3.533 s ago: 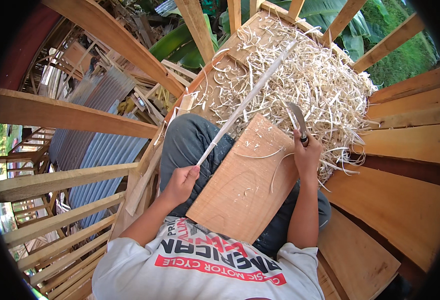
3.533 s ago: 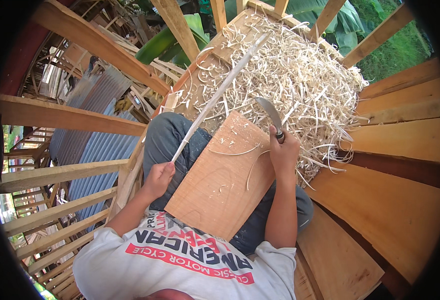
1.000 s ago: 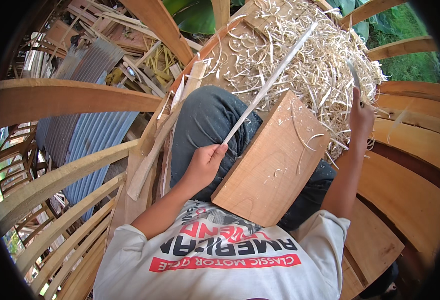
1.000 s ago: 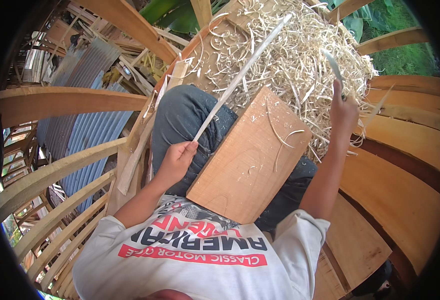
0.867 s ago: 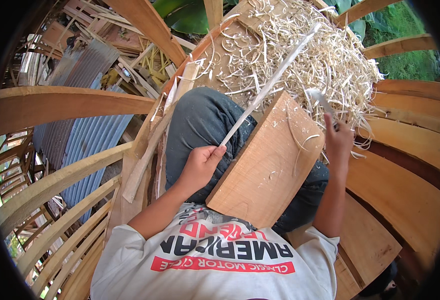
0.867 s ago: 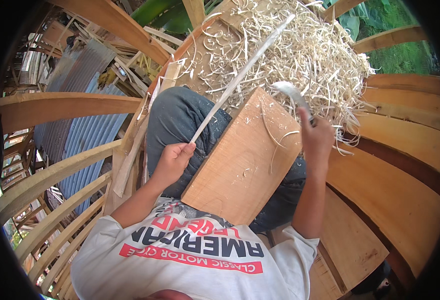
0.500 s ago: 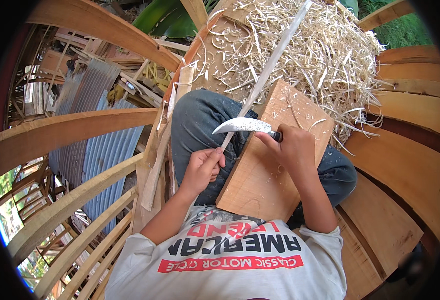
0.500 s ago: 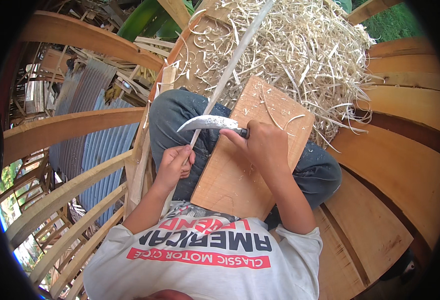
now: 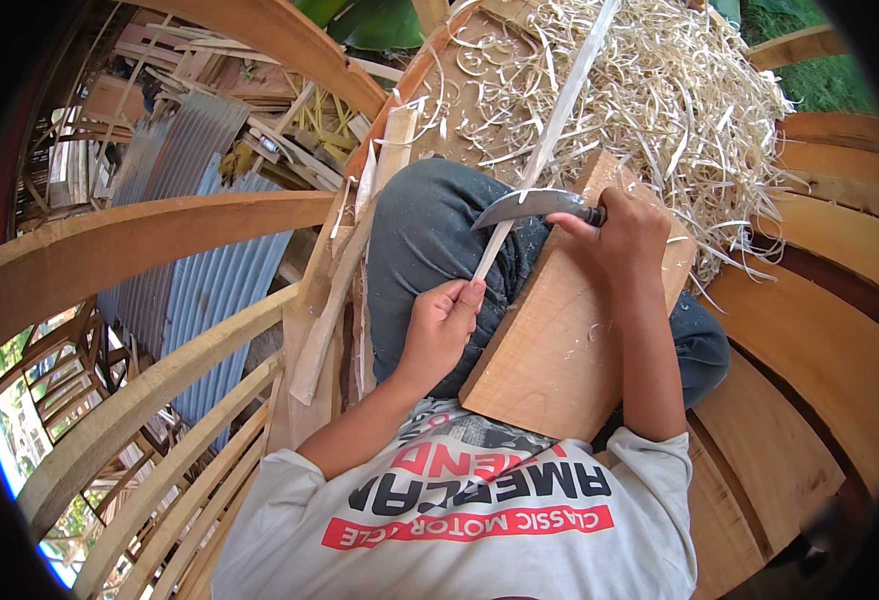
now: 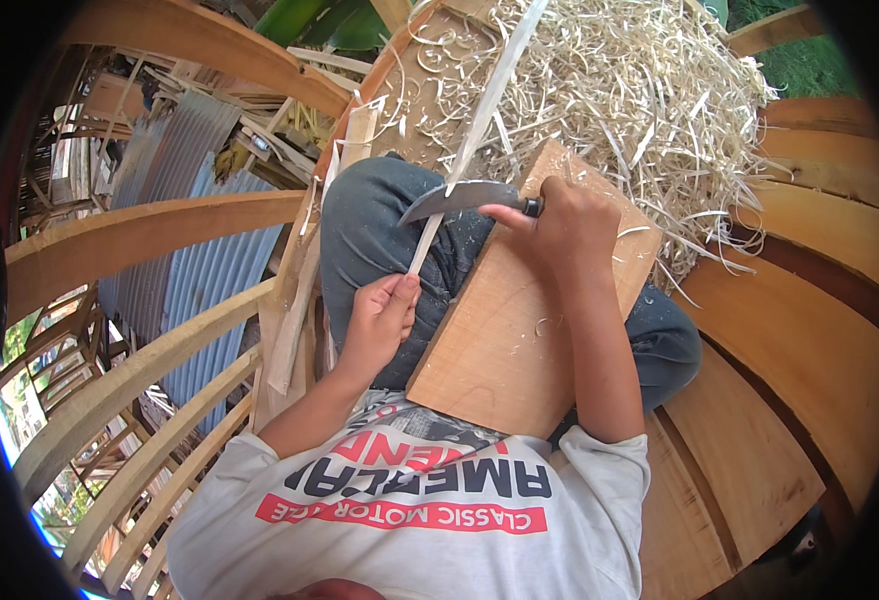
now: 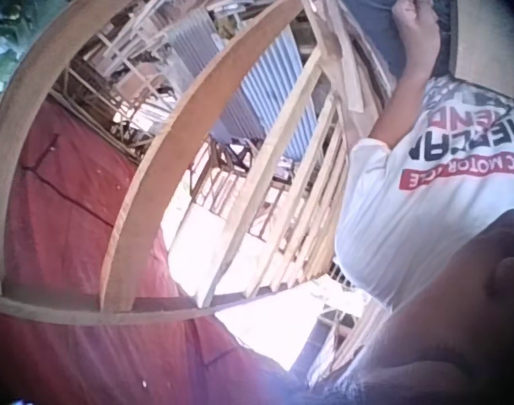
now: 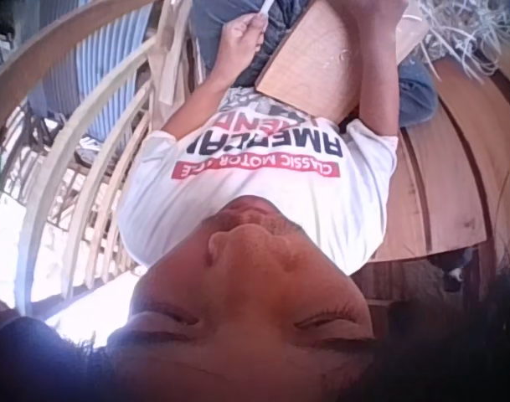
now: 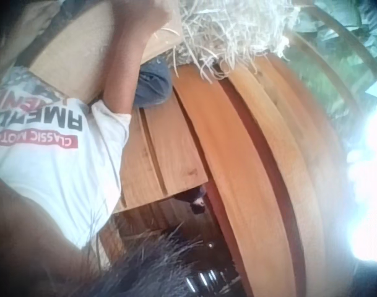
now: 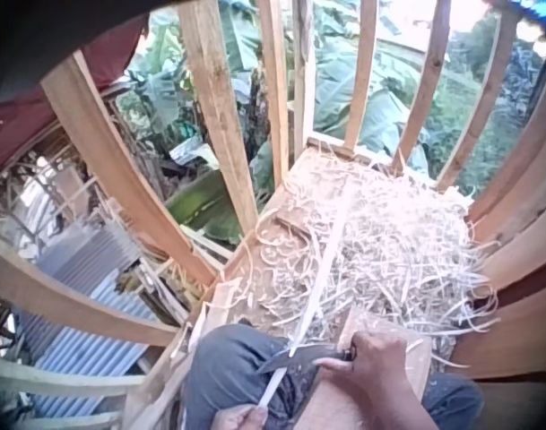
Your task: The person sits cross-legged on a wooden platform and uses a curved knife to shave thin strips from a long piece of wood. The person holds the wood with one hand and repeatedly draws the knife along its length to produce wood shavings.
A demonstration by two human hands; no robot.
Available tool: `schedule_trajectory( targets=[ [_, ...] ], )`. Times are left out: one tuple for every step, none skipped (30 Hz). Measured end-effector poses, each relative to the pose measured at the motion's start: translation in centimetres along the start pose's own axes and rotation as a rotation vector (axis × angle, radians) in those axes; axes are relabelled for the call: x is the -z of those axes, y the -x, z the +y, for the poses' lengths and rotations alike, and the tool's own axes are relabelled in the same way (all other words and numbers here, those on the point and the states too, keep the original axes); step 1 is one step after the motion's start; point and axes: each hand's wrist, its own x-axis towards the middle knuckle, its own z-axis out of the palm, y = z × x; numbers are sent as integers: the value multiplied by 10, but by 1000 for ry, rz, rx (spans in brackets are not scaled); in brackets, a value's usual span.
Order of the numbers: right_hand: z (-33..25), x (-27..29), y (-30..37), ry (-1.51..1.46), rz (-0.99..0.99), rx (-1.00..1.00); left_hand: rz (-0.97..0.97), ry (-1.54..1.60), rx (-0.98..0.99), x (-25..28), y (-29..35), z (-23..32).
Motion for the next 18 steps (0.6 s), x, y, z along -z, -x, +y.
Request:
schedule_trajectory(
  targets=[
    [0, 0, -6, 10, -34, 8, 1, 11, 3, 2, 0, 0],
    [4, -2, -11, 23, -65, 14, 3, 21, 17, 3, -1, -1],
    [21, -26, -19, 7, 80, -263, 12, -75, -71, 1, 2, -4],
    [56, -7, -49, -91, -1, -536, 29, -166, -155, -3, 6, -9],
    [99, 22, -71, -132, -56, -849, -3, -265, -230, -7, 8, -12],
    [150, 20, -71, -244, 72, -895, -24, -87, -106, -4, 6, -11],
    [157, 33, -85, -51, 8, -832, -32, -2, -10, 4, 2, -10],
    [159, 39, -85, 3, -2, -804, -25, 13, 14, 4, 1, -9],
    [159, 46, -78, 61, -11, -782, -23, 26, 39, 4, 1, -6],
    [142, 43, -74, -21, -48, -689, -6, 59, 40, 4, 2, -6],
    [119, 46, -60, -77, -85, -610, -13, 100, 51, 4, 2, -6],
    [105, 44, -37, -26, -113, -516, -37, 140, 71, 1, 1, -6],
    [87, 39, -13, 10, -146, -420, -37, 127, 43, -2, 0, -7],
    [54, 44, 6, -42, -165, -344, -34, 106, 17, -4, 1, -6],
    [30, 49, 22, -12, -268, -268, -41, 77, -1, -3, 2, -5],
    [14, 45, 37, -79, -298, -197, -37, 56, -10, -2, 2, -6],
    [-3, 45, 44, -147, -336, -195, -20, 28, -28, -3, 2, -6],
    [-11, 37, 50, -150, -306, -156, -2, 0, -48, -5, 2, -7]
  ],
)
